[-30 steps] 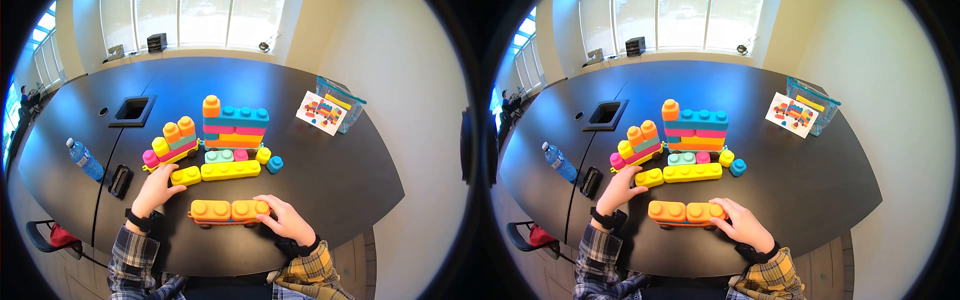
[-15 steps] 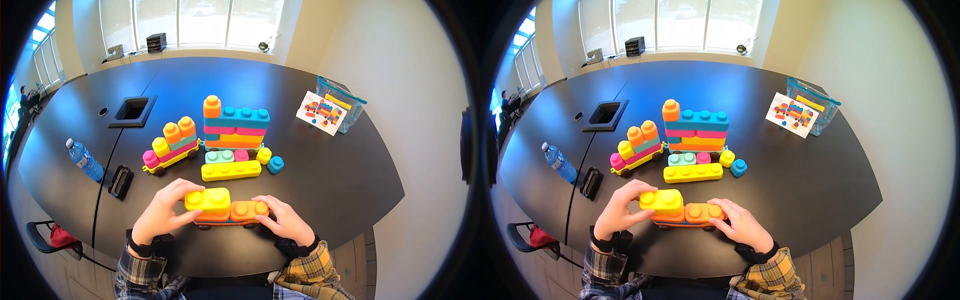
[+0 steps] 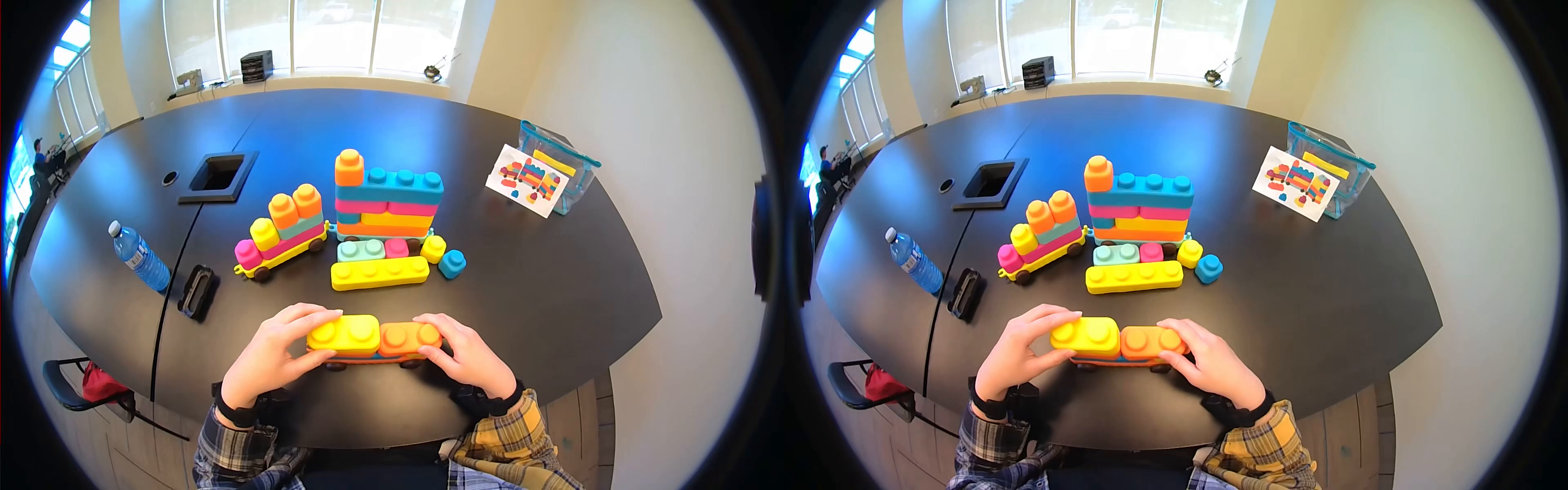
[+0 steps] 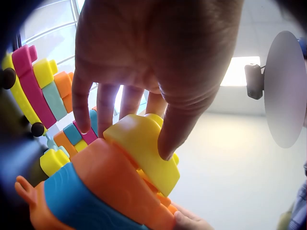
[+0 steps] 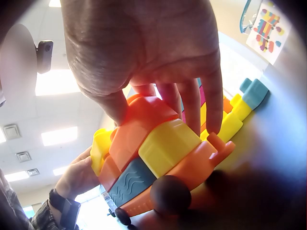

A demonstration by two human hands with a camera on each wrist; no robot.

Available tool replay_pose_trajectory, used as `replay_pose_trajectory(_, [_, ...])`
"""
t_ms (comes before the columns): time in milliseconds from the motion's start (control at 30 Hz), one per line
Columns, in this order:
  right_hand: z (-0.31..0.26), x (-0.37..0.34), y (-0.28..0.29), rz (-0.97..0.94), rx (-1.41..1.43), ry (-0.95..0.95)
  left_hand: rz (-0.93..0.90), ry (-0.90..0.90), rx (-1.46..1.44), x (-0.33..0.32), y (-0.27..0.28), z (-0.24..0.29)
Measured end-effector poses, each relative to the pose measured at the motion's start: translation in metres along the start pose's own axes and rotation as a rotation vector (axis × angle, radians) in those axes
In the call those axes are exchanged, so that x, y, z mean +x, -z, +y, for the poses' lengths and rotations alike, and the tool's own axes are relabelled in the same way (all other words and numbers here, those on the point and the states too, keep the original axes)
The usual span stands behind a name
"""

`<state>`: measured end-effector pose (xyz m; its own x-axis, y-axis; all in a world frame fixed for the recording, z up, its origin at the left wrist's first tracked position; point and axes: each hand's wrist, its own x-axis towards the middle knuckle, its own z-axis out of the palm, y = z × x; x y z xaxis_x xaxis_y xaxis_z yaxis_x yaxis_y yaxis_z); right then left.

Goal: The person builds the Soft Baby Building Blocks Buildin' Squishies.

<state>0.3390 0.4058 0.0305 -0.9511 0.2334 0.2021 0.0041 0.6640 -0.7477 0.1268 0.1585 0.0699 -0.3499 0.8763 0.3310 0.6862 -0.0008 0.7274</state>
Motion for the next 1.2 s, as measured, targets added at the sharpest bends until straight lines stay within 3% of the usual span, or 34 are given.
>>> replay_pose_trajectory(333, [0.003, 0.001, -0.002, 0.025, -0.031, 0.066, 0.033, 0.026, 0.126, -0.008, -0.009, 0.004])
replay_pose_trajectory(767, [0.003, 0.002, -0.003, 0.023, -0.034, 0.068, 0.188, 0.112, 0.023, -0.005, -0.024, 0.007])
replay_pose_trajectory(1000, [0.019, 0.032, 0.033, -0.222, 0.002, 0.085, 0.165, 0.124, -0.018, -0.004, -0.021, -0.004])
replay_pose_trajectory(1133, [0.049, 0.079, 0.049, 0.179, -0.315, 0.055, 0.144, 0.165, -0.036, -0.004, -0.020, 0.000])
replay_pose_trajectory(1200, [0.074, 0.102, 0.047, 0.221, -0.433, 0.016, 0.151, 0.188, -0.083, -0.004, -0.022, 0.002])
